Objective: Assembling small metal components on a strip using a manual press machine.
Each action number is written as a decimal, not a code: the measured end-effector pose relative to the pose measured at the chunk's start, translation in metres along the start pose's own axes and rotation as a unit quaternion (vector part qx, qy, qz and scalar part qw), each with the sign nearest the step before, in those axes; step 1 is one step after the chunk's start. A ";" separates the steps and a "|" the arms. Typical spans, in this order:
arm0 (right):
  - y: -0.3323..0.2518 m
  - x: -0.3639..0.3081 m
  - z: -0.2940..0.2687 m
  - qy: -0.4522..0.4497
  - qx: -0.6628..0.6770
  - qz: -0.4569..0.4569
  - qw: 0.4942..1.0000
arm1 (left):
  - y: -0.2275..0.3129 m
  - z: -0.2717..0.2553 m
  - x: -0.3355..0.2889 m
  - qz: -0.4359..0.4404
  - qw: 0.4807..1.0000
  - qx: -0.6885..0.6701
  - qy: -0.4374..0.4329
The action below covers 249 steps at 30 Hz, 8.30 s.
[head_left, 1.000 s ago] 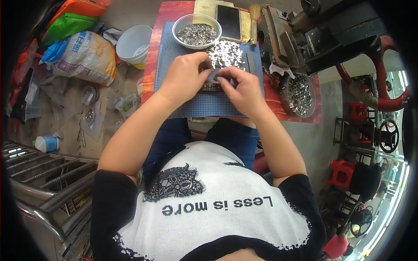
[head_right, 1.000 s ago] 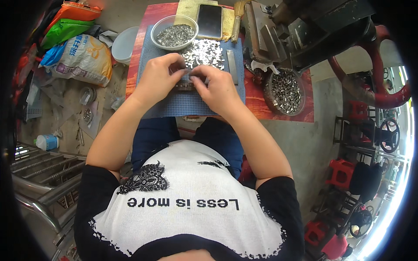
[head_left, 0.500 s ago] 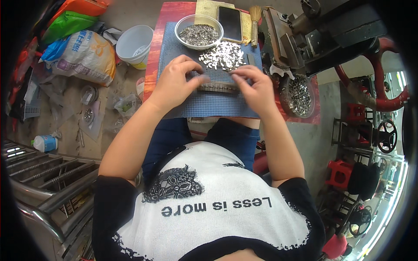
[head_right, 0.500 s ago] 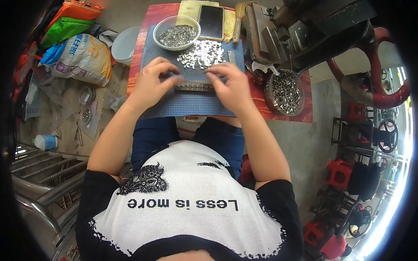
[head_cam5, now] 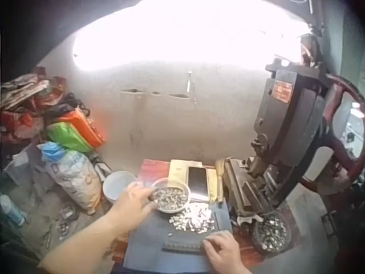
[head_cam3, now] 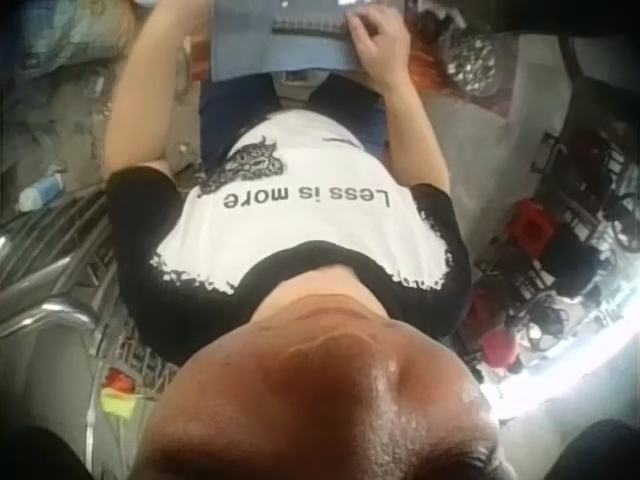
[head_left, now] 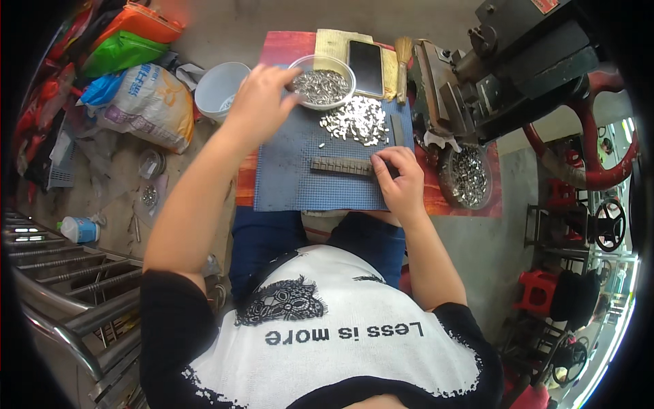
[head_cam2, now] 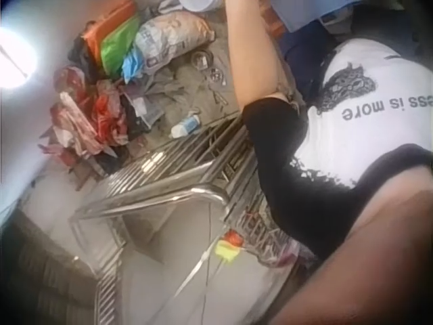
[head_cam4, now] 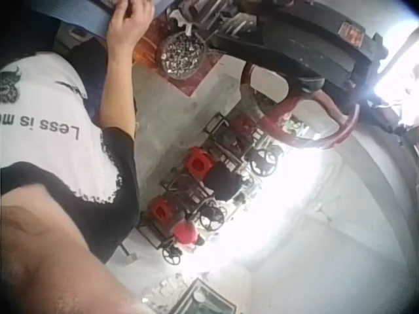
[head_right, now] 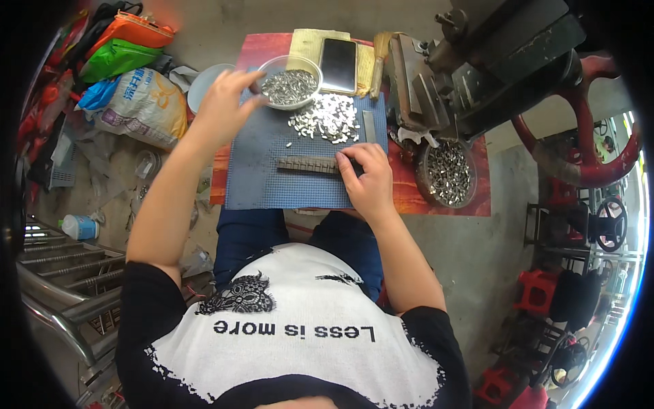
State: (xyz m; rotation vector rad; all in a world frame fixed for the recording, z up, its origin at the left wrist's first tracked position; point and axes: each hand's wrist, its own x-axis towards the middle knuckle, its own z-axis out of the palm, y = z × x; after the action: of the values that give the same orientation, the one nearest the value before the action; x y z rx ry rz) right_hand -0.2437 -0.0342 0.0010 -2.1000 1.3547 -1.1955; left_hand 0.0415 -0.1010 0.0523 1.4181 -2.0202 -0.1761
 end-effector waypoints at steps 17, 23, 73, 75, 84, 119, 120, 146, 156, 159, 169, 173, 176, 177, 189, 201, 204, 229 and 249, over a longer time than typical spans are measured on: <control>-0.018 0.050 0.001 -0.007 0.003 -0.019 1.000 | -0.010 0.036 0.063 0.068 0.979 0.137 -0.134; -0.030 0.140 0.036 -0.076 -0.056 -0.026 0.995 | -0.020 0.032 0.050 0.032 0.997 -0.035 -0.063; -0.021 0.179 0.057 -0.156 0.115 0.156 0.969 | -0.008 0.033 0.040 -0.035 0.997 -0.013 0.068; -0.022 0.178 0.058 -0.158 0.105 0.145 0.971 | -0.008 0.035 0.038 -0.007 0.994 -0.002 0.105; -0.035 0.178 0.051 -0.127 0.118 0.199 0.964 | 0.007 0.034 0.032 -0.015 0.993 -0.041 0.111; -0.037 0.062 0.035 -0.307 -0.033 0.088 0.947 | 0.046 0.041 -0.098 -0.139 0.986 -0.090 -0.007; -0.036 0.063 0.034 -0.307 -0.032 0.089 0.947 | 0.045 0.042 -0.099 -0.128 0.989 -0.079 0.008; -0.012 0.061 0.009 -0.297 -0.047 0.064 0.951 | 0.048 0.039 -0.097 -0.126 0.989 -0.080 0.002; -0.015 0.060 -0.004 -0.313 -0.035 0.111 0.942 | 0.049 0.038 -0.097 -0.128 0.988 -0.084 0.000; -0.020 0.066 -0.008 -0.333 -0.007 0.178 0.926 | 0.049 0.037 -0.097 -0.132 0.988 -0.086 -0.003; -0.017 0.077 -0.023 -0.377 -0.025 0.259 0.889 | 0.047 0.039 -0.097 -0.119 0.990 -0.072 0.008; -0.022 0.079 -0.027 -0.381 -0.053 0.276 0.881 | 0.047 0.040 -0.097 -0.118 0.990 -0.073 0.008; -0.022 0.078 -0.030 -0.381 -0.054 0.275 0.881 | 0.046 0.040 -0.098 -0.114 0.991 -0.075 0.015; -0.022 0.079 -0.031 -0.381 -0.054 0.274 0.881 | 0.046 0.040 -0.098 -0.114 0.990 -0.076 0.014; -0.038 0.121 0.030 -0.161 -0.010 0.122 0.979 | 0.045 0.039 -0.100 -0.107 0.989 -0.100 0.017; -0.041 0.073 0.010 -0.363 0.024 0.222 0.904 | 0.044 0.040 -0.100 -0.106 0.990 -0.095 0.023; -0.036 0.077 0.010 -0.327 0.051 0.217 0.918 | 0.044 0.040 -0.100 -0.107 0.989 -0.095 0.026; -0.030 0.035 -0.029 -0.205 -0.032 -0.029 0.978 | 0.043 0.044 -0.104 -0.095 0.988 -0.112 0.051; -0.038 0.042 -0.015 -0.284 -0.045 -0.065 0.956 | 0.054 0.030 -0.096 -0.129 0.985 -0.100 -0.056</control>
State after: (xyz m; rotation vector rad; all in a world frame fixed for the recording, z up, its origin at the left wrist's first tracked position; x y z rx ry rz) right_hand -0.2269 -0.0510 0.0548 -2.3718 1.0272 -0.5015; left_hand 0.0007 -0.0024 0.0117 1.5646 -1.8397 -0.5657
